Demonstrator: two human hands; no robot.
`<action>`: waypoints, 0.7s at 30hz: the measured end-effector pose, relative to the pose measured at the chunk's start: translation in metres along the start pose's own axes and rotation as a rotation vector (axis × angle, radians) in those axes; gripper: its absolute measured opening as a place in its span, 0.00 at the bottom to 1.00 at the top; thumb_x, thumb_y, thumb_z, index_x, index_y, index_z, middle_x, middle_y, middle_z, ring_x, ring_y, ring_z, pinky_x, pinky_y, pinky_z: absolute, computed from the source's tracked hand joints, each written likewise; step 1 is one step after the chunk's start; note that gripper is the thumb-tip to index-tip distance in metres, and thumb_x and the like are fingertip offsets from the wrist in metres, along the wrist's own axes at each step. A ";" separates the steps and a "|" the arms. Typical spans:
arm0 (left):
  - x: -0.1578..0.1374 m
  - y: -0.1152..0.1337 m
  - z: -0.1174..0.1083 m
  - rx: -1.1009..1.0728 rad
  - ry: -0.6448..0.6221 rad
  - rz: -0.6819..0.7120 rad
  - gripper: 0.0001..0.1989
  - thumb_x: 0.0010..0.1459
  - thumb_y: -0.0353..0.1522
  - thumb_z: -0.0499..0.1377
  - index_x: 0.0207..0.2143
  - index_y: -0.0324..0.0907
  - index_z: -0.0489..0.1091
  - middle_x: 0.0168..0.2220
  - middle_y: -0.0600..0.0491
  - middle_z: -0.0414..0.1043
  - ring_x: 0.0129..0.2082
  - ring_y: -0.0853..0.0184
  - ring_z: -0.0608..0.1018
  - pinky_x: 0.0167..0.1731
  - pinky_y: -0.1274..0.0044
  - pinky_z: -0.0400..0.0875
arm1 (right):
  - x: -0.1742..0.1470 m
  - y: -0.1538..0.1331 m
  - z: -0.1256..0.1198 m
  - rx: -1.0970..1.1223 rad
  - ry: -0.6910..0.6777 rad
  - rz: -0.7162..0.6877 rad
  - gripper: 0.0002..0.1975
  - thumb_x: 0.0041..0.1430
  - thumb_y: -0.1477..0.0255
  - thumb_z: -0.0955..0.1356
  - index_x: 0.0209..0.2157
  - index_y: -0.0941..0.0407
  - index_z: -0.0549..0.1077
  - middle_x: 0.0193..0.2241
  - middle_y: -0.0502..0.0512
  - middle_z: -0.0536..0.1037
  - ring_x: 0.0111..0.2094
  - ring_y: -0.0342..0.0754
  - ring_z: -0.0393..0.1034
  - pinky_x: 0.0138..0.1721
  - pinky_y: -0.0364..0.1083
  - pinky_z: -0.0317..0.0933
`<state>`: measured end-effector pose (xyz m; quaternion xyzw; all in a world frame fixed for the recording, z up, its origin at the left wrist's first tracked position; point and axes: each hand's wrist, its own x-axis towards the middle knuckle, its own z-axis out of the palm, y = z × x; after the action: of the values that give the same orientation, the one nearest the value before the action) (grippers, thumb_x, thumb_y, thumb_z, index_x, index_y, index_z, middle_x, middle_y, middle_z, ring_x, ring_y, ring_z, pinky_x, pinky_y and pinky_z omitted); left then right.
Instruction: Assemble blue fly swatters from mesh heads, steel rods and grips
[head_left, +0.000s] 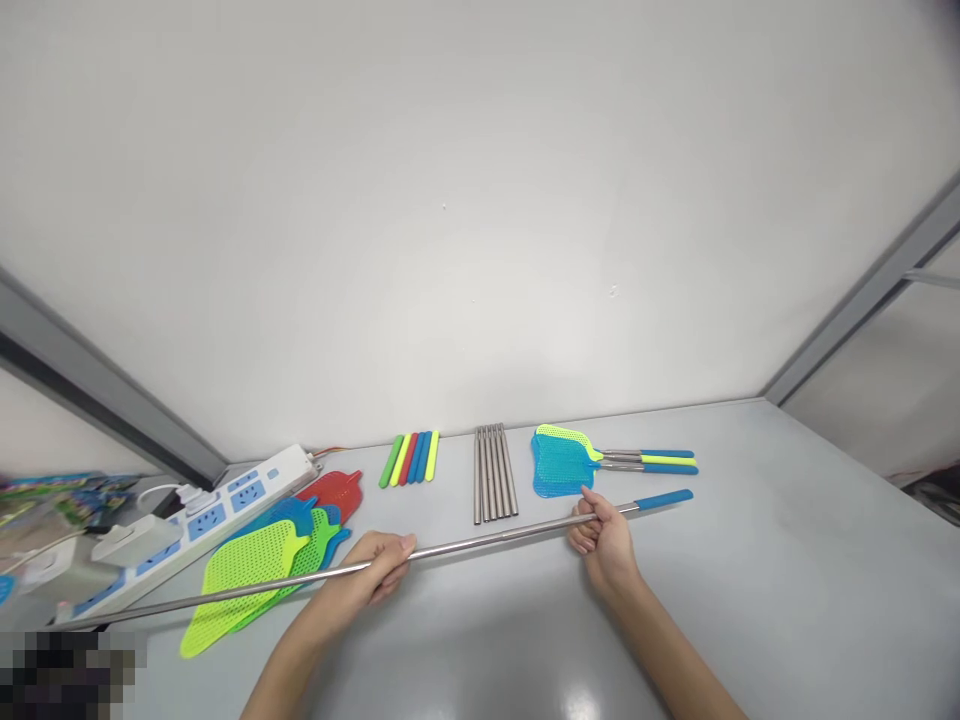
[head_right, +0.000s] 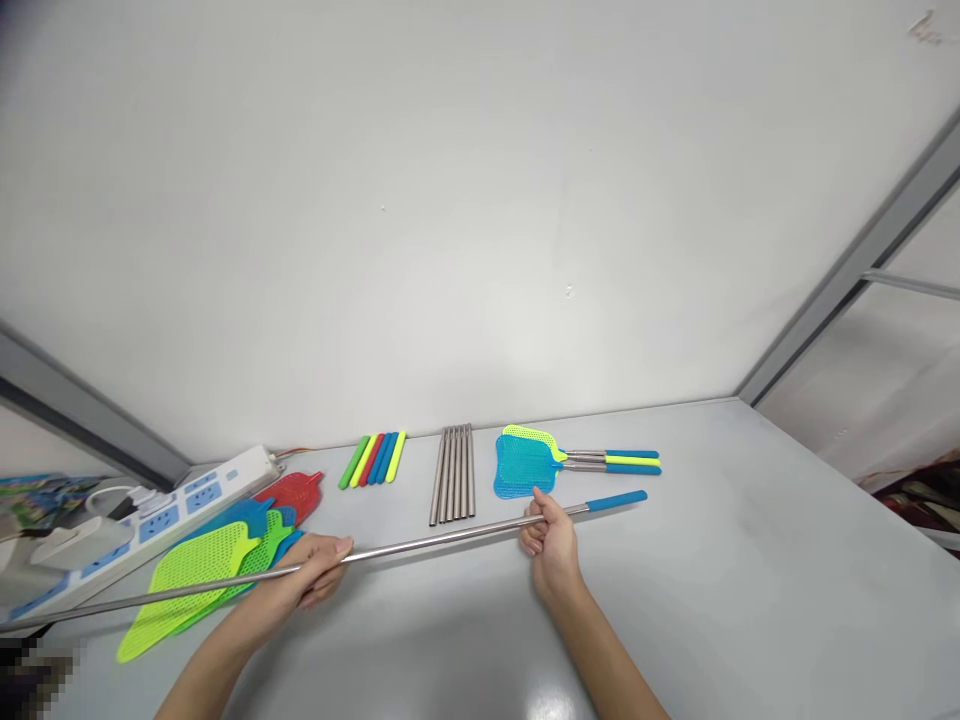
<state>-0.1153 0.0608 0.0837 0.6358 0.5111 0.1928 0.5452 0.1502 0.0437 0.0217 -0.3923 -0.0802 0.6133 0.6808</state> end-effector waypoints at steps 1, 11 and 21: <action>0.000 0.000 0.001 0.003 0.008 0.005 0.19 0.49 0.40 0.48 0.11 0.41 0.49 0.10 0.61 0.46 0.13 0.75 0.53 0.17 0.80 0.49 | 0.000 -0.001 0.000 0.002 0.002 0.005 0.19 0.45 0.68 0.65 0.12 0.56 0.49 0.09 0.40 0.45 0.09 0.33 0.38 0.12 0.40 0.37; 0.002 -0.016 -0.011 -0.081 0.120 0.121 0.19 0.51 0.39 0.48 0.12 0.40 0.57 0.09 0.61 0.45 0.12 0.76 0.52 0.15 0.80 0.46 | 0.006 -0.027 -0.012 0.078 0.038 -0.075 0.21 0.43 0.74 0.65 0.12 0.56 0.44 0.09 0.41 0.45 0.10 0.34 0.38 0.12 0.41 0.37; 0.006 -0.009 0.013 -0.094 0.017 0.092 0.20 0.54 0.40 0.46 0.16 0.38 0.62 0.10 0.60 0.50 0.14 0.75 0.56 0.20 0.81 0.52 | -0.013 -0.005 0.005 -0.124 -0.192 0.118 0.14 0.48 0.65 0.64 0.20 0.56 0.55 0.14 0.41 0.47 0.13 0.34 0.40 0.15 0.38 0.39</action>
<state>-0.1066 0.0588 0.0698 0.6307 0.4765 0.2468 0.5606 0.1479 0.0344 0.0332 -0.3772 -0.1597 0.6809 0.6071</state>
